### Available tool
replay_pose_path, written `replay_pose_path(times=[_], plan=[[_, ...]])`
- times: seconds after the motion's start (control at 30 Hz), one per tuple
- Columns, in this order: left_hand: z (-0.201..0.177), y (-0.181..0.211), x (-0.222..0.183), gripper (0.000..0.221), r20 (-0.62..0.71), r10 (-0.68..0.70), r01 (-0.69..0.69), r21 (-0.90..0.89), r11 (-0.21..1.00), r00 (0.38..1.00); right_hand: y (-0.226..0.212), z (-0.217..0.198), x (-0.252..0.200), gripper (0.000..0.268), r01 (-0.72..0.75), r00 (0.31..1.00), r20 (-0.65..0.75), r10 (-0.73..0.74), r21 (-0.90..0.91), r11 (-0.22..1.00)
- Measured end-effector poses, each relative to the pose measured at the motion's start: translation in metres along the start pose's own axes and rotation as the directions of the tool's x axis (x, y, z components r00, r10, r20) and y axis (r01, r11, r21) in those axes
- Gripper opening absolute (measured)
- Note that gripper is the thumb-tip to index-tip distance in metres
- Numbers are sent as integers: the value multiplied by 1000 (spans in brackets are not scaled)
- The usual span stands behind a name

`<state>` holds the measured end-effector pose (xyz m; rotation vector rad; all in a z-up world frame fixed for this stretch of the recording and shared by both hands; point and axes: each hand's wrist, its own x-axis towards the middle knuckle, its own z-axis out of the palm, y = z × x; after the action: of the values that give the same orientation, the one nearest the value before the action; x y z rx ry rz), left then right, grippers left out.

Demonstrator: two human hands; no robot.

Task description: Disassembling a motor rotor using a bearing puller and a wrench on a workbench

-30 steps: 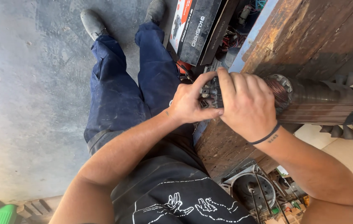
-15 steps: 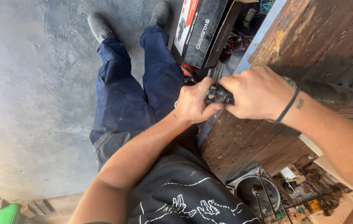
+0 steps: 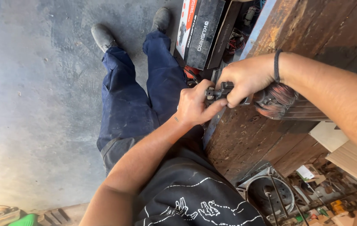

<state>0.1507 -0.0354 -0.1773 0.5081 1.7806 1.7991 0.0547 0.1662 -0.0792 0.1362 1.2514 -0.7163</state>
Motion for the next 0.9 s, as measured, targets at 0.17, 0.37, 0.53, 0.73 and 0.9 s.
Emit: replay_pose_path(times=[0.17, 0.37, 0.53, 0.73, 0.9], plan=[[4, -6, -2, 38, 9, -33, 34, -53, 998, 999, -13, 15, -37, 36, 29, 946, -313, -84, -178, 984], [-12, 12, 3, 47, 219, -121, 104, 88, 991, 968, -4, 112, -37, 92, -164, 382, -802, -459, -547, 821], [-12, 17, 5, 48, 186, -143, 134, 58, 989, 972, -7, 135, -1, 41, -419, 80, -840, -537, -517, 746], [-6, 12, 5, 49, 234, -163, 151, 70, 986, 958, 0, 119, 7, 37, -641, 114, -778, -618, -533, 552], [8, -3, 0, 40, -18, 59, -60, -27, 998, 998, 12, 115, 15, 27, -682, 54, -721, -691, -532, 502]])
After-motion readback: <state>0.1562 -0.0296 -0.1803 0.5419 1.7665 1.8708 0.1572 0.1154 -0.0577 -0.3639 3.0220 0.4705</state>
